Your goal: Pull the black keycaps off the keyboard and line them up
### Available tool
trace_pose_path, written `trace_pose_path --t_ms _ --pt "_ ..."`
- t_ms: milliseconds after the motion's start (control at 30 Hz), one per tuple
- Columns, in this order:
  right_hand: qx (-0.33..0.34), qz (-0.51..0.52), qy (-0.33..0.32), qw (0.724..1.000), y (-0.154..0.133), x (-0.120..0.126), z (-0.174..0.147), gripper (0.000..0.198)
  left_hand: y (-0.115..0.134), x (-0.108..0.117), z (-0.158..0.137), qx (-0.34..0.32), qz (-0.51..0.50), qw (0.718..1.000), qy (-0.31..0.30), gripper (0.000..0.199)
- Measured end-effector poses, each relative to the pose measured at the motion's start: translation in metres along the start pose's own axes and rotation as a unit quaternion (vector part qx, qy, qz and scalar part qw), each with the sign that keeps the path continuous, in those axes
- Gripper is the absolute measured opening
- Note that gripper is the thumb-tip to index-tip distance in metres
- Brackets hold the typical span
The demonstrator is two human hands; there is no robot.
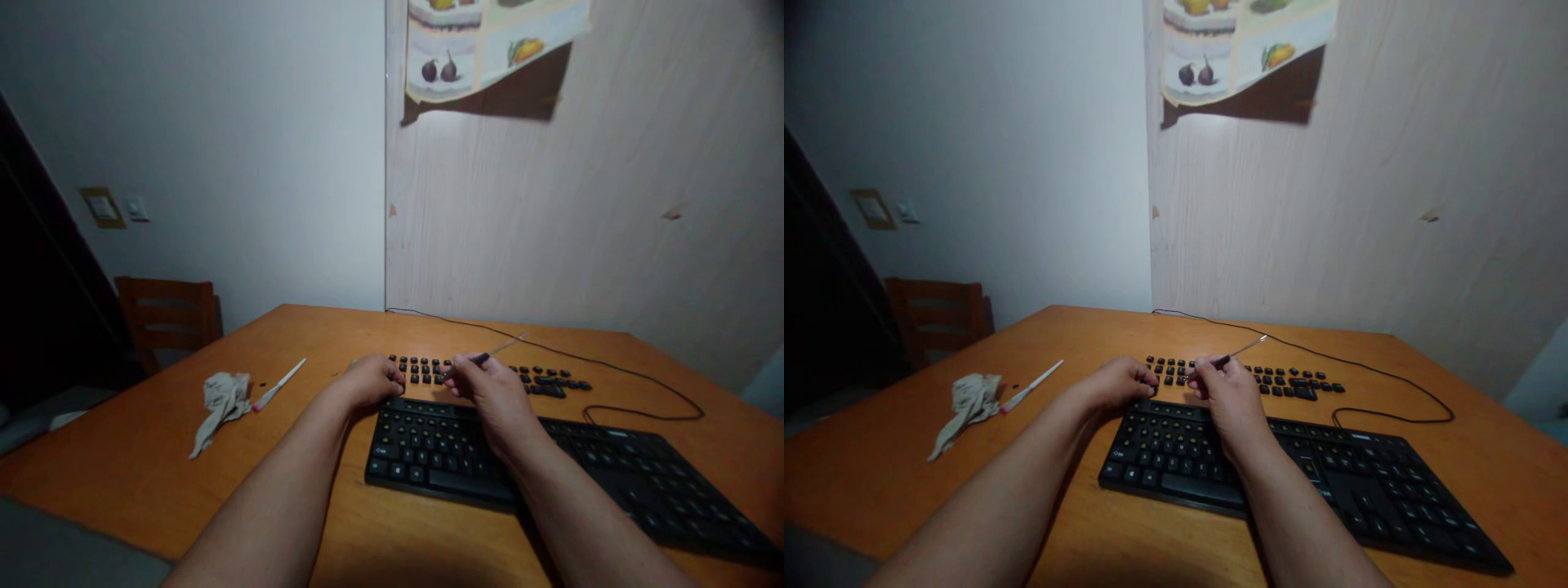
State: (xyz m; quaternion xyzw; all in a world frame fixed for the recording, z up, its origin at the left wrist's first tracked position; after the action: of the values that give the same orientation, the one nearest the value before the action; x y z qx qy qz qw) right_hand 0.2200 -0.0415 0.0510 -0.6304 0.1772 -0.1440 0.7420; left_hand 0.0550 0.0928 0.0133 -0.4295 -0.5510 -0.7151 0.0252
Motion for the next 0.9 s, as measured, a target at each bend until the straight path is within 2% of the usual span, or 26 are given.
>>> trace_pose_path --t_ms 200,433,633,767,900 --pt "0.005 -0.005 0.003 1.0 -0.002 0.001 -0.001 0.03 -0.006 -0.002 -0.002 0.025 -0.109 0.994 0.015 0.021" --pt "0.014 -0.043 -0.003 0.999 -0.002 0.004 0.0 0.03 0.016 0.018 -0.013 0.004 -0.257 0.965 0.052 0.014" --pt "0.03 -0.062 0.002 0.998 -0.006 0.006 -0.002 0.031 0.021 0.029 -0.02 -0.002 -0.29 0.951 0.105 0.009" --pt "0.024 -0.074 -0.007 0.997 -0.006 0.005 -0.002 0.032 0.023 0.024 -0.023 0.003 -0.303 0.948 0.099 0.009" --pt "0.02 -0.079 -0.022 0.996 -0.005 0.003 -0.002 0.032 0.028 0.019 -0.025 0.006 -0.281 0.956 0.082 0.01"
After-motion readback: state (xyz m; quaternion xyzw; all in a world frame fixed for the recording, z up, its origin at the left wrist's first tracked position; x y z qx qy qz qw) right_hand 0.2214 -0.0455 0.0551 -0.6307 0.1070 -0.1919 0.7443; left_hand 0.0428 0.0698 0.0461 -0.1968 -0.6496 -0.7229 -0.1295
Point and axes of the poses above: each hand's wrist, its own z-axis towards the middle knuckle, its own x-axis out of the back of the hand, y = z × x, the point moved 9 cm from there along z, towards the middle knuckle, and after that the axes turned 10 degrees about -z, right-handed, at the moved point
